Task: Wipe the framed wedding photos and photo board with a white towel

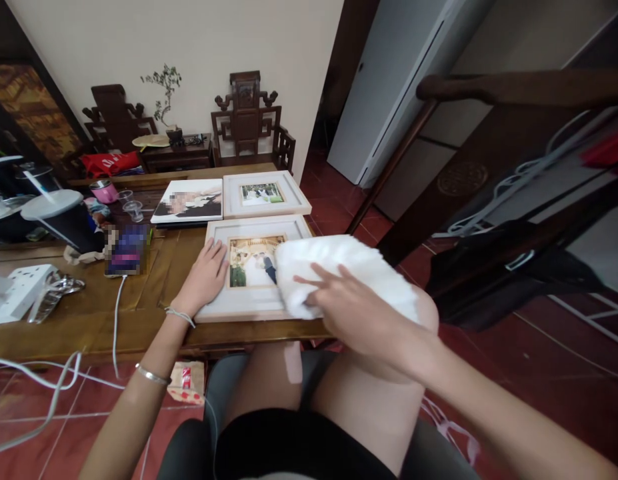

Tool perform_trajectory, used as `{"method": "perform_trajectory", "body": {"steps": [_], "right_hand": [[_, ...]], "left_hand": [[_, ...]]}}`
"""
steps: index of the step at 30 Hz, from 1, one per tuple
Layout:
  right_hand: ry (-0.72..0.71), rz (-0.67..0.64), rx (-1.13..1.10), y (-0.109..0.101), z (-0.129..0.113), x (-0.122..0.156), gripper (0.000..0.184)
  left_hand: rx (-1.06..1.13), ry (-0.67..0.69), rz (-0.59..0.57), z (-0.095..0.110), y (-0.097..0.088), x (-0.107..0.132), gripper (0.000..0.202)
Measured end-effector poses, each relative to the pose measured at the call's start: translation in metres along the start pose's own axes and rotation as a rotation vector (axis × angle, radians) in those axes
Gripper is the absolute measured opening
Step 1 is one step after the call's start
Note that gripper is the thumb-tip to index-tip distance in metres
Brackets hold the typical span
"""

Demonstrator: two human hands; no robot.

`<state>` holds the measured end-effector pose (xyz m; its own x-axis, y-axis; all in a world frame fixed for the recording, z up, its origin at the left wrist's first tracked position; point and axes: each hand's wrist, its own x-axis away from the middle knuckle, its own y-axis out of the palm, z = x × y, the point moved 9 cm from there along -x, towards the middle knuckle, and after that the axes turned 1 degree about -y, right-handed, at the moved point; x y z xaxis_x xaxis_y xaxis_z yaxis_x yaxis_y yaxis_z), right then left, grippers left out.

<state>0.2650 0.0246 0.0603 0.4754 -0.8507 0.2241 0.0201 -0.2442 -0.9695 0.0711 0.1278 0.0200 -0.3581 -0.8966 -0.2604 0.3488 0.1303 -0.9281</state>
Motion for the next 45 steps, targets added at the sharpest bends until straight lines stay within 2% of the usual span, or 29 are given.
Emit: {"method": "perform_trajectory", "body": {"steps": [2,4,8,11,13,15,17,20,22,27,29,31,34,37,40,43,45], "right_hand": [[0.075,0.017,-0.009,0.002,0.03,0.003,0.052],[0.109,0.077,-0.024,0.002,0.052,-0.007,0.056],[0.138,0.249,0.027,-0.018,0.065,-0.054,0.06],[0.086,0.365,0.091,-0.042,0.046,-0.098,0.059],[-0.044,0.399,0.151,-0.051,0.017,-0.126,0.051],[-0.17,0.385,0.213,-0.048,-0.011,-0.151,0.042],[-0.207,0.336,0.238,-0.039,-0.027,-0.169,0.04],[-0.159,0.272,0.204,-0.031,-0.021,-0.178,0.045],[-0.108,0.237,0.172,-0.031,-0.002,-0.172,0.045],[0.132,0.134,0.137,-0.036,0.072,-0.136,0.05],[0.165,0.129,0.151,-0.037,0.086,-0.12,0.052],[0.106,0.127,0.184,-0.033,0.081,-0.103,0.051],[-0.018,0.117,0.215,-0.021,0.054,-0.071,0.044],[-0.086,0.075,0.187,-0.01,0.029,-0.032,0.041],[-0.135,0.01,0.117,-0.006,0.018,0.002,0.044],[-0.166,-0.018,-0.018,-0.014,0.022,0.011,0.052],[-0.17,0.008,-0.089,-0.024,0.029,-0.005,0.058]], "left_hand": [[-0.001,0.015,-0.005,0.001,0.001,0.0,0.053],[0.003,0.026,0.0,0.002,0.001,0.0,0.051],[0.007,0.011,0.013,-0.001,0.001,0.0,0.05],[0.009,-0.002,0.013,-0.003,0.001,0.0,0.05],[0.013,0.0,0.023,-0.003,0.0,-0.001,0.05],[0.014,0.012,0.032,-0.002,-0.002,-0.002,0.049],[0.008,0.018,0.029,0.0,-0.002,-0.002,0.049],[-0.002,0.012,0.014,0.0,-0.002,-0.002,0.05],[-0.006,0.011,0.009,0.0,-0.002,-0.002,0.051],[-0.01,0.009,0.013,-0.001,0.0,-0.001,0.051],[-0.013,0.007,0.015,-0.001,0.0,-0.001,0.051],[-0.013,0.003,0.011,-0.002,0.001,-0.001,0.051],[-0.001,-0.001,0.007,-0.002,0.001,-0.001,0.052],[0.007,0.001,0.014,-0.001,0.0,-0.001,0.052],[-0.004,-0.003,0.01,-0.001,0.001,-0.001,0.053],[-0.014,-0.009,-0.001,-0.002,0.002,-0.001,0.054],[-0.012,-0.012,-0.001,-0.002,0.002,0.0,0.053]]}}
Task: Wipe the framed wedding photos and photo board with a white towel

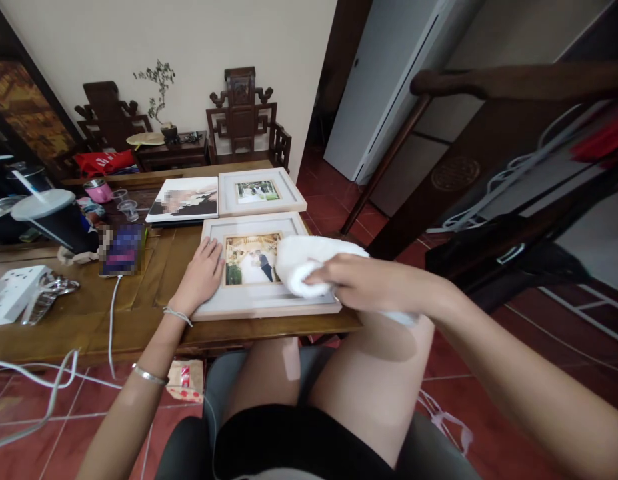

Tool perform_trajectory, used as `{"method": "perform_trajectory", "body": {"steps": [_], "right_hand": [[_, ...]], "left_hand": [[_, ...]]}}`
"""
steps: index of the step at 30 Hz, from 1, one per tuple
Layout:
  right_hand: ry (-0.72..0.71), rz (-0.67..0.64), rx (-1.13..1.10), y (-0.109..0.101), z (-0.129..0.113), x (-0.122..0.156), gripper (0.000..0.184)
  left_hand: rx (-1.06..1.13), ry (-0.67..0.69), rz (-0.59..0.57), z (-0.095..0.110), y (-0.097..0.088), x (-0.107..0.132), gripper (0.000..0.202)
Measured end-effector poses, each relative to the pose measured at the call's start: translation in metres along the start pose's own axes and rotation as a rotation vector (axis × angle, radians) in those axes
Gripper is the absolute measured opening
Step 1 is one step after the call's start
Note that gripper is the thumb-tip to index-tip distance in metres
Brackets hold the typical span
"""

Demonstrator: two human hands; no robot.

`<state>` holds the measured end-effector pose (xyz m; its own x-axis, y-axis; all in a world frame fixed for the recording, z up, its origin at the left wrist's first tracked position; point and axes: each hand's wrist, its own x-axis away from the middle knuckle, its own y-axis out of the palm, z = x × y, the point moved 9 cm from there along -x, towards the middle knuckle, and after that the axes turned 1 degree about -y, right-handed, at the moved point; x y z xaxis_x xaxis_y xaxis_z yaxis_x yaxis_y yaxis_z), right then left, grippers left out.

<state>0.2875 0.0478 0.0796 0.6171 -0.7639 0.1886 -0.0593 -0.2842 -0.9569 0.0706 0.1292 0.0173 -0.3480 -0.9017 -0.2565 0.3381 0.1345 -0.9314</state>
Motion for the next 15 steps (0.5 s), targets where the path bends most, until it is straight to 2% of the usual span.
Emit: {"method": "perform_trajectory", "body": {"steps": [2,4,7,11,15], "right_hand": [[0.034,0.069,0.006,-0.01,0.012,-0.028,0.059],[0.108,0.149,0.071,-0.017,0.023,-0.064,0.054],[0.138,0.212,0.147,-0.019,0.023,-0.119,0.05],[0.064,0.265,0.195,-0.019,-0.004,-0.175,0.053],[-0.041,0.259,0.217,-0.012,-0.041,-0.199,0.055]], "left_hand": [[0.01,-0.003,0.0,0.001,0.0,0.001,0.053],[0.025,-0.016,-0.009,0.001,0.0,0.002,0.053],[0.07,-0.043,-0.015,0.001,-0.001,0.003,0.057],[0.156,-0.016,0.005,0.008,-0.009,0.004,0.066],[0.239,-0.06,0.007,0.007,-0.012,0.005,0.075]]}}
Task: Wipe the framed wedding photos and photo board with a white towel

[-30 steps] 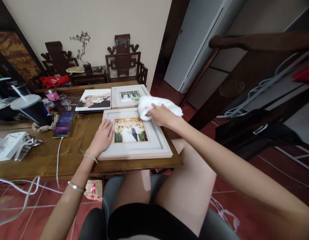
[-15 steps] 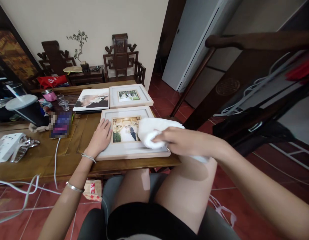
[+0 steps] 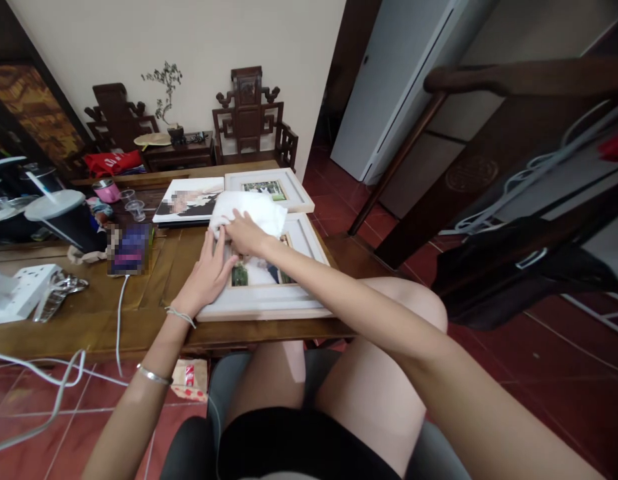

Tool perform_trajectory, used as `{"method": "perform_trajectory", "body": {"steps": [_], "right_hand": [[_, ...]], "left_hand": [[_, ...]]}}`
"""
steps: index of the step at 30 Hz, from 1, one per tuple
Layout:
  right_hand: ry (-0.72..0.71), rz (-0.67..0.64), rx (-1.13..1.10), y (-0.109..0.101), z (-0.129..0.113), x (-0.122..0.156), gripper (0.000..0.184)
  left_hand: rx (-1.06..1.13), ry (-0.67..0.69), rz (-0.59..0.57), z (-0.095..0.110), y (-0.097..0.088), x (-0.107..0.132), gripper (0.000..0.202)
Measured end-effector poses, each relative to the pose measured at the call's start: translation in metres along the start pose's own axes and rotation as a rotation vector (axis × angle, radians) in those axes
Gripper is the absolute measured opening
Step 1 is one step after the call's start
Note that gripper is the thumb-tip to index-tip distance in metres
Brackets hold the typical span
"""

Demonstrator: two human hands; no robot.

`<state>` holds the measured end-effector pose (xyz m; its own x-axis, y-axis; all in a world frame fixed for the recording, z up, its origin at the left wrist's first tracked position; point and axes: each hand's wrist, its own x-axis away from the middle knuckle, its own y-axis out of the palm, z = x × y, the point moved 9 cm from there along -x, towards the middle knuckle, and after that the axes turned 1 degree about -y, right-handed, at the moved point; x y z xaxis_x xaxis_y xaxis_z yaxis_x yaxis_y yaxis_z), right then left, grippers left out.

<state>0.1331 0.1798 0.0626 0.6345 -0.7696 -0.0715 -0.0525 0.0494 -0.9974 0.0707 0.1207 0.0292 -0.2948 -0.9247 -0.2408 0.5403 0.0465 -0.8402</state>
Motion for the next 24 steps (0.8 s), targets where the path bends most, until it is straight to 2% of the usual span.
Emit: {"method": "perform_trajectory", "body": {"steps": [4,11,16,19,24], "right_hand": [[-0.074,-0.049,-0.017,0.005,-0.027,0.012,0.055],[-0.204,-0.16,-0.042,0.001,-0.061,0.073,0.055],[-0.326,-0.246,-0.088,-0.006,-0.079,0.11,0.046],[-0.301,-0.217,-0.104,-0.009,-0.077,0.111,0.042],[-0.155,-0.156,-0.024,-0.002,-0.058,0.088,0.045]], "left_hand": [[0.066,-0.019,0.039,-0.001,-0.003,0.0,0.078],[0.132,0.048,0.102,0.004,-0.014,0.003,0.075],[0.135,0.036,0.072,0.005,-0.015,0.006,0.08],[0.137,0.005,0.023,0.002,-0.009,0.005,0.08],[0.142,-0.026,-0.001,-0.001,-0.005,0.004,0.078]]}}
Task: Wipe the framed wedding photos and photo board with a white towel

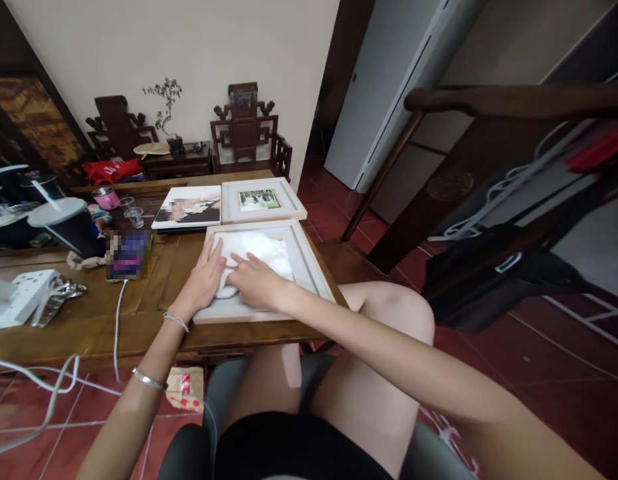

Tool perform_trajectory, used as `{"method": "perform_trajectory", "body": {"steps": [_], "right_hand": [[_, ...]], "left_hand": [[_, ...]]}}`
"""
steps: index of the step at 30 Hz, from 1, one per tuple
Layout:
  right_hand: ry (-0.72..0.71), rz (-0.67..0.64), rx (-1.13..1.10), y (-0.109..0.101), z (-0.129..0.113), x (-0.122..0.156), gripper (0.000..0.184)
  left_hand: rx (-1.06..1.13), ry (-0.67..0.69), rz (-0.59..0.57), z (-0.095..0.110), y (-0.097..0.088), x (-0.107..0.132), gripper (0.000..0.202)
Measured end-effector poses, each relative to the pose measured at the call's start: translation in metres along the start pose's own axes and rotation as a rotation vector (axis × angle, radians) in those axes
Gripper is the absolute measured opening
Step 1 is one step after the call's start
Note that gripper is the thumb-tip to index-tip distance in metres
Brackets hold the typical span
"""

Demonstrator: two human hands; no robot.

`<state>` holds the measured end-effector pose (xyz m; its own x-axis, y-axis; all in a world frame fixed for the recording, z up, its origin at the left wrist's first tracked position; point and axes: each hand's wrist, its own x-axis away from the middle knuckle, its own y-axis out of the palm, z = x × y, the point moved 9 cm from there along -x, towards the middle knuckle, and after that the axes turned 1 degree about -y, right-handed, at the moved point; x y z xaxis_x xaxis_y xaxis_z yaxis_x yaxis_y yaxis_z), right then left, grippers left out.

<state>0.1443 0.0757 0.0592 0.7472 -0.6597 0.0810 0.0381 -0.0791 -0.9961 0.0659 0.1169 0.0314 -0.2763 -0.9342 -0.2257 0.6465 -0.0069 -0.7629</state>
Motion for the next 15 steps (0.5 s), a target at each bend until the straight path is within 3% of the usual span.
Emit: {"method": "perform_trajectory", "body": {"steps": [3,6,11,15], "right_hand": [[0.043,0.042,0.05,0.0,0.006,-0.008,0.048],[-0.003,0.028,0.058,0.0,-0.005,-0.001,0.044],[-0.136,-0.077,-0.023,-0.006,-0.031,0.04,0.037],[-0.035,-0.163,-0.032,-0.019,-0.019,0.079,0.03]], "left_hand": [[-0.016,-0.016,-0.009,-0.002,0.001,0.0,0.074],[-0.017,-0.021,0.01,-0.003,0.0,-0.001,0.073],[-0.053,-0.008,0.061,-0.005,-0.002,-0.004,0.067],[-0.208,0.023,0.05,-0.008,0.005,-0.008,0.058]]}}
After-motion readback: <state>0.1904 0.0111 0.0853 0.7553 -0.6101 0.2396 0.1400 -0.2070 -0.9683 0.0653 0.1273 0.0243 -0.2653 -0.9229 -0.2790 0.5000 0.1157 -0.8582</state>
